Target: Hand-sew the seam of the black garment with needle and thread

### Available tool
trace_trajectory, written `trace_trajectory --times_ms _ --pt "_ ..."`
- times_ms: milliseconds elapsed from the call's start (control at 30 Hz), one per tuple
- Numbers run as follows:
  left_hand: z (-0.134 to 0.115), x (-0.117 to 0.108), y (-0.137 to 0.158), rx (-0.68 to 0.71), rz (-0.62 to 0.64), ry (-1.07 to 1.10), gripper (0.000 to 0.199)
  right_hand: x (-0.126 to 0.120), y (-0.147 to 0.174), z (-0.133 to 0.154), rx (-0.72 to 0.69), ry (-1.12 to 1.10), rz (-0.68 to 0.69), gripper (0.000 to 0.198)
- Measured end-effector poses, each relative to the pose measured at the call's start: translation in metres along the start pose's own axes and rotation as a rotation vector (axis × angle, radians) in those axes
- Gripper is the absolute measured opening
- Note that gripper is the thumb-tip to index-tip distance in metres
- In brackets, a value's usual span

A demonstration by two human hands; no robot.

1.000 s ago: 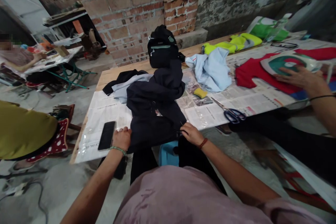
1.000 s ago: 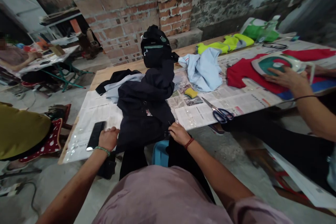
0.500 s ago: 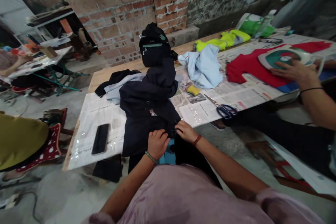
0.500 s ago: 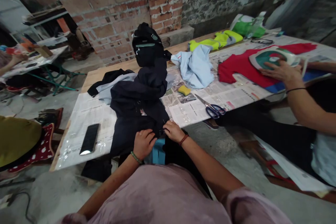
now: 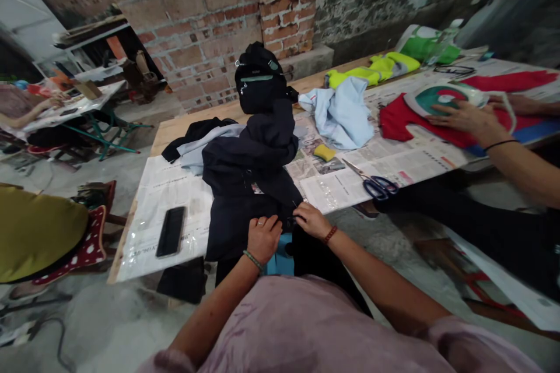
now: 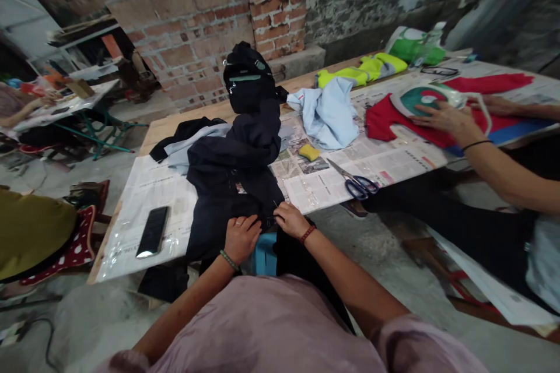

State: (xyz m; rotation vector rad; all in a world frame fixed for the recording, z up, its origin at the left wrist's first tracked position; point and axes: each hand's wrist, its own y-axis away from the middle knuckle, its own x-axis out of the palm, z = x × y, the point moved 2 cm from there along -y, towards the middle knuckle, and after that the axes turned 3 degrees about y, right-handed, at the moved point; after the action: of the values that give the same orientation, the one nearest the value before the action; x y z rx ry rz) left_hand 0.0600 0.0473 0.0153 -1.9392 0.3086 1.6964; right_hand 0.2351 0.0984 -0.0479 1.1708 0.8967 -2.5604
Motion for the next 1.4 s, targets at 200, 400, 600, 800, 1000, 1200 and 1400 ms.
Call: trace_trajectory --times_ms 200,400,600,800,1000,1200,1400 --pt "0.002 0.001 0.008 0.051 0.014 -0.001 0.025 0.0 -0.002 0.0 0.012 -0.013 0.01 0.012" --pt "0.001 0.001 0.002 0.018 0.003 -0.007 0.025 0.002 -0.002 -0.003 0.014 -0.025 -0.005 0.012" --pt "-0.006 -0.001 -0.001 0.015 0.008 0.006 0.026 0.002 -0.002 -0.002 0.026 -0.019 -0.009 0.011" --pt "-0.002 0.0 0.0 -0.077 -0.002 0.003 0.029 0.003 -0.002 -0.002 0.032 -0.021 -0.012 0.011" --pt "-0.001 -0.002 -0.005 -0.052 -0.014 0.021 0.029 0.003 -0.003 -0.002 0.037 -0.013 -0.01 0.012" --pt "-0.002 0.002 0.0 -0.009 0.001 0.013 0.026 0.003 -0.002 -0.003 0.04 -0.026 -0.013 0.012" --pt "0.0 0.004 -0.001 -0.019 0.016 0.018 0.024 0.003 -0.002 -0.002 0.036 -0.027 -0.022 0.013"
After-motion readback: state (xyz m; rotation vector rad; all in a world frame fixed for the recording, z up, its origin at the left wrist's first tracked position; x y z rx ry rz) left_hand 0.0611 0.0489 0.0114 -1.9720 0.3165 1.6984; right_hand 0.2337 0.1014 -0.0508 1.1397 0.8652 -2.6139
